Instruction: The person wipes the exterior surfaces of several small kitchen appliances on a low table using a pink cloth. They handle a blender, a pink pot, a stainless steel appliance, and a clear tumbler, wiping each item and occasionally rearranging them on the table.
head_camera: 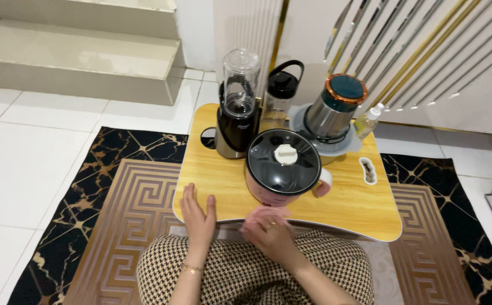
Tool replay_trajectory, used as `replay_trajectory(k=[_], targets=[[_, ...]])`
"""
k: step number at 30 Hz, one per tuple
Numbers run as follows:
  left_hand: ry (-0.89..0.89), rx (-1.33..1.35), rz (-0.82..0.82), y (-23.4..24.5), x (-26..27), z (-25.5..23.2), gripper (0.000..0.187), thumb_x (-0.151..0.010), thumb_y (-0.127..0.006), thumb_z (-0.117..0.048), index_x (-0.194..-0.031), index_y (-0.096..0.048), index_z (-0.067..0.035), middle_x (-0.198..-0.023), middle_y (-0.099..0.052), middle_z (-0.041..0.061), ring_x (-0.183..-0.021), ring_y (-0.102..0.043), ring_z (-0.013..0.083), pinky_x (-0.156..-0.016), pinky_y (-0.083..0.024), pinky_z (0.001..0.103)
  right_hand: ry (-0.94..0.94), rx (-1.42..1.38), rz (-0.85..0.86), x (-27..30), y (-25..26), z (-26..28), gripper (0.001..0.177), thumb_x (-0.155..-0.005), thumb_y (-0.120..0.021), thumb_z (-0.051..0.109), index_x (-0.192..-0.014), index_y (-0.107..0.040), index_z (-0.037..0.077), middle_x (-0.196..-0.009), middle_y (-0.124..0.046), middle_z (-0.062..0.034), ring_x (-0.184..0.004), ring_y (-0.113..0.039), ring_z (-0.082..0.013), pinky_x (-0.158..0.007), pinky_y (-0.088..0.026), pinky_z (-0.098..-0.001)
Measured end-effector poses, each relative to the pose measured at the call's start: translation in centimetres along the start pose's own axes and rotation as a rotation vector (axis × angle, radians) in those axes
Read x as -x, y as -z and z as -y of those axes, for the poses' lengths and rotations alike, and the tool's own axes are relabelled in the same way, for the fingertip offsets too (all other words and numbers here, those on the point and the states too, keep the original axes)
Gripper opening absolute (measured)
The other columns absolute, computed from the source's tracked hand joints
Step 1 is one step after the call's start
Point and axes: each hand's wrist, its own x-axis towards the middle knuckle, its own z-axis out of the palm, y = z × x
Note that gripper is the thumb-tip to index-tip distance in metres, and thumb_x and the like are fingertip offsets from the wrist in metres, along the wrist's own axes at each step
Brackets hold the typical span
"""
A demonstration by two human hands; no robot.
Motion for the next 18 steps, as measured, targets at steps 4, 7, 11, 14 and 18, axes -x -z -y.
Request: replay_trajectory(k=[4,7,11,14,18], targets=[[0.104,-0.067,-0.001,0.7,-0.6,4.0,0.064,-0.108,-0.037,-0.039,-0.152,-0.036,0.006,-0.158,-0.039,0.027,-0.153,-0.028,0.0408,-0.124,-0.015,0.055,-0.069,0.118,0.122,-8.2,-8.9,2.7,0.037,-0.096,-0.06,0.038,-0.126,-0.068,0.017,-0.144,-0.057,-0.0198,-0.135,-0.052,-0.0386,-0.115,-0.031,-0.0564],[0.069,-0.048,0.047,0.1,-0.4,5.4,0.066,-0.11,-0.034,-0.043,-0.153,-0.034,0.006,-0.16,-0.036,0.027,-0.153,-0.027,0.0412,-0.127,-0.02,0.05,-0.08,-0.011,0.223,-13.4,-11.8,0.1,0.048,-0.1,-0.051,0.036,-0.143,-0.059,0.016,-0.155,-0.049,-0.022,-0.145,-0.041,-0.0399,-0.119,-0.023,-0.0553],[0.008,-0.205,0.104,-0.6,0.6,6.1,0.072,-0.108,-0.03,-0.051,-0.154,-0.032,0.004,-0.16,-0.037,0.022,-0.154,-0.027,0.0381,-0.126,-0.015,0.053,-0.192,0.027,0.242,-19.3,-14.1,-2.7,0.056,-0.099,-0.051,0.043,-0.147,-0.053,0.014,-0.156,-0.045,-0.0189,-0.146,-0.038,-0.0371,-0.121,-0.023,-0.0519],[-0.031,-0.238,0.094,-0.8,1.0,6.3,0.079,-0.106,-0.026,-0.055,-0.157,-0.028,0.006,-0.163,-0.032,0.022,-0.154,-0.024,0.0357,-0.124,-0.009,0.057,-0.198,-0.038,0.351,-19.3,-13.6,-1.3,0.059,-0.102,-0.047,0.044,-0.152,-0.048,0.011,-0.157,-0.042,-0.0173,-0.148,-0.035,-0.0346,-0.123,-0.021,-0.0493],[-0.009,-0.237,0.095,-1.0,0.9,6.1,0.085,-0.104,-0.019,-0.06,-0.159,-0.025,0.005,-0.167,-0.028,0.02,-0.157,-0.019,0.031,-0.125,-0.002,0.061,-0.145,-0.077,0.469,-11.9,-8.3,2.0,0.055,-0.104,-0.044,0.038,-0.151,-0.046,0.009,-0.159,-0.04,-0.0143,-0.148,-0.037,-0.0315,-0.121,-0.023,-0.0471]])
